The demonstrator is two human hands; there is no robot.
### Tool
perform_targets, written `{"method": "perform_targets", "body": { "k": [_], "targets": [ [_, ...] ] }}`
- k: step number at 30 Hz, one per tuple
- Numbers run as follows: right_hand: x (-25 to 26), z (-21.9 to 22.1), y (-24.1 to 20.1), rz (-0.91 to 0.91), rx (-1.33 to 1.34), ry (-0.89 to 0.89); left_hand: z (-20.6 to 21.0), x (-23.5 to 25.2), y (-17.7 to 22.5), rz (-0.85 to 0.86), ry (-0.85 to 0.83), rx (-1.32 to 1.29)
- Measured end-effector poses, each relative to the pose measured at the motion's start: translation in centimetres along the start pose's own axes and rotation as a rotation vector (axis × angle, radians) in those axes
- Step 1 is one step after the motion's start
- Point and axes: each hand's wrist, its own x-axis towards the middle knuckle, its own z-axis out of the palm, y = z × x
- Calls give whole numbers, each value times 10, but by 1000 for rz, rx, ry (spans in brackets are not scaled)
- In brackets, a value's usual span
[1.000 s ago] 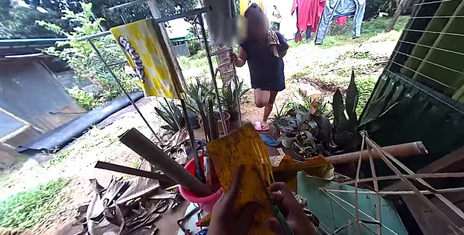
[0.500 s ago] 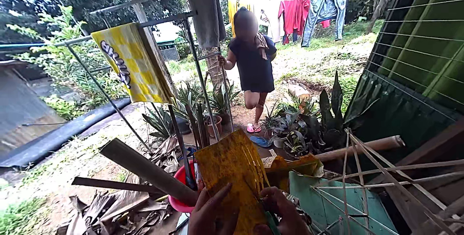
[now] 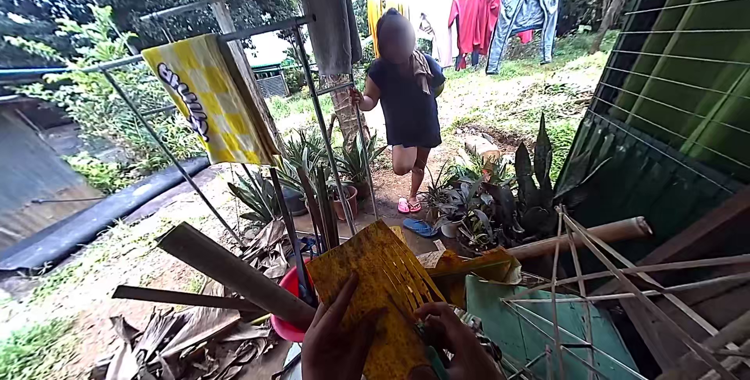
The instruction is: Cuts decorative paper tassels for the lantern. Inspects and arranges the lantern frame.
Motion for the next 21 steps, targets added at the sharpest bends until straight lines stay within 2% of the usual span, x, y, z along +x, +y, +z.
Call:
{"method": "perform_targets", "body": {
  "k": [6, 21],
  "targets": [
    [2, 2, 1, 33, 129, -27, 2, 3, -3, 14, 24, 21],
    [8, 6, -6, 96, 159, 19, 2, 1, -4, 37, -43, -16]
  ]
}}
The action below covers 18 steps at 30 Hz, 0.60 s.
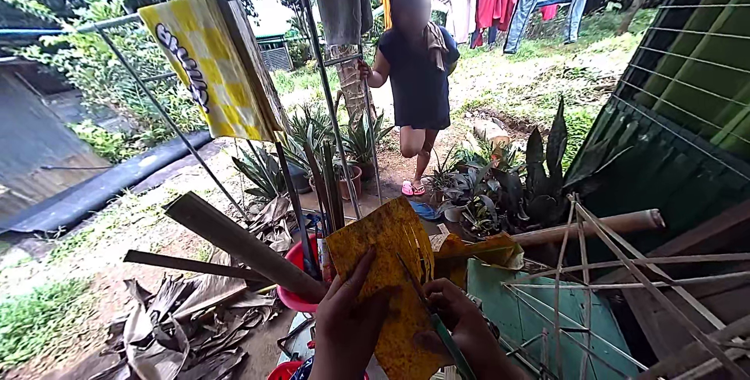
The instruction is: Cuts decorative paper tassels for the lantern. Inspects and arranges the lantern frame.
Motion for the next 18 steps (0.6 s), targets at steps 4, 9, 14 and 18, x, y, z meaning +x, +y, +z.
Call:
{"method": "perform_targets", "body": {
  "k": [4, 9, 14, 18],
  "targets": [
    [3, -1, -1, 2, 18, -35, -1, 0, 4, 25, -31, 33],
    [6, -1, -4, -2, 23, -41, -1, -2, 6, 41, -37, 57],
    [7, -2, -4, -12, 31, -50, -2, -1, 6, 52, -40, 63],
    [8, -1, -8, 14, 55, -46, 2, -4, 6, 60, -62, 82]
  ]
}}
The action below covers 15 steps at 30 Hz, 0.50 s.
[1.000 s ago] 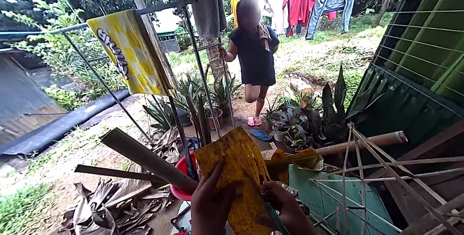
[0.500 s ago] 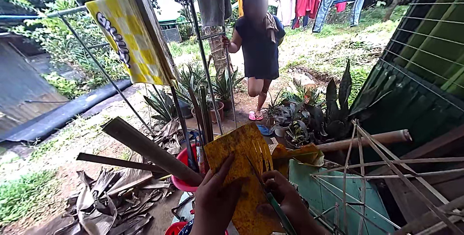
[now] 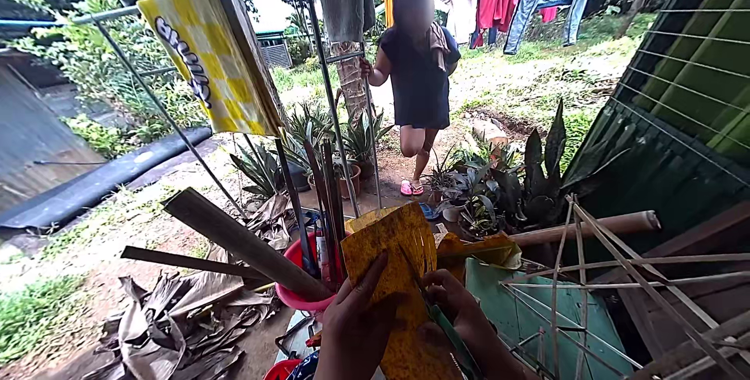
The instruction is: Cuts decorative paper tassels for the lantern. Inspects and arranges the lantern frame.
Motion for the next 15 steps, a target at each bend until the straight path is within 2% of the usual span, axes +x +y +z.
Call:
{"method": "perform_targets", "body": {
  "k": [15],
  "targets": [
    [1, 1, -3, 16, 77, -9, 5, -9, 6, -46, -2, -29]
  ]
}}
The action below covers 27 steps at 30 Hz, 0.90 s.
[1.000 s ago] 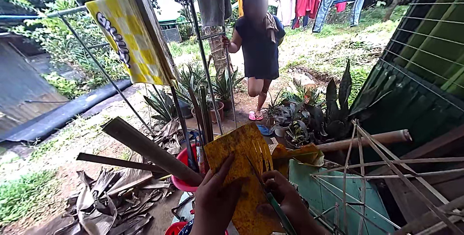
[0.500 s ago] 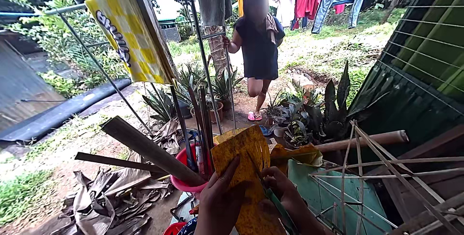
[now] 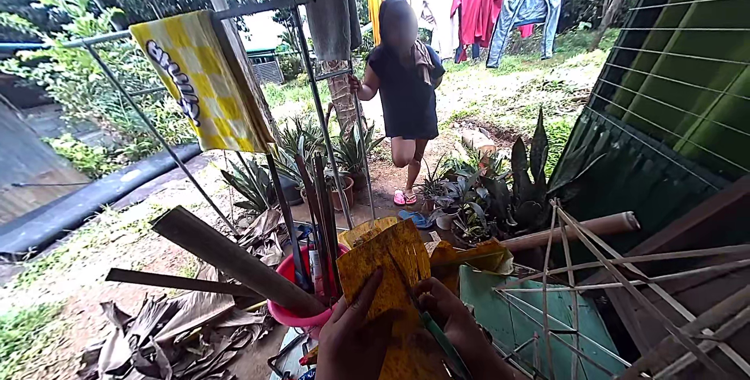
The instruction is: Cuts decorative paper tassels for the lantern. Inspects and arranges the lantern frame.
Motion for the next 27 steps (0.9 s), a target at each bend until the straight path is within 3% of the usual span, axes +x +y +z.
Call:
{"method": "perform_targets", "body": {
  "k": [13, 20, 27],
  "targets": [
    [0, -1, 5, -10, 39, 3, 2, -5, -2, 4, -24, 5],
    [5, -5, 4, -7, 23, 38, 5, -31, -1, -104, -199, 23],
    [17, -11, 6, 186, 50, -200, -12, -8, -20, -59, 21, 124]
  ]
}}
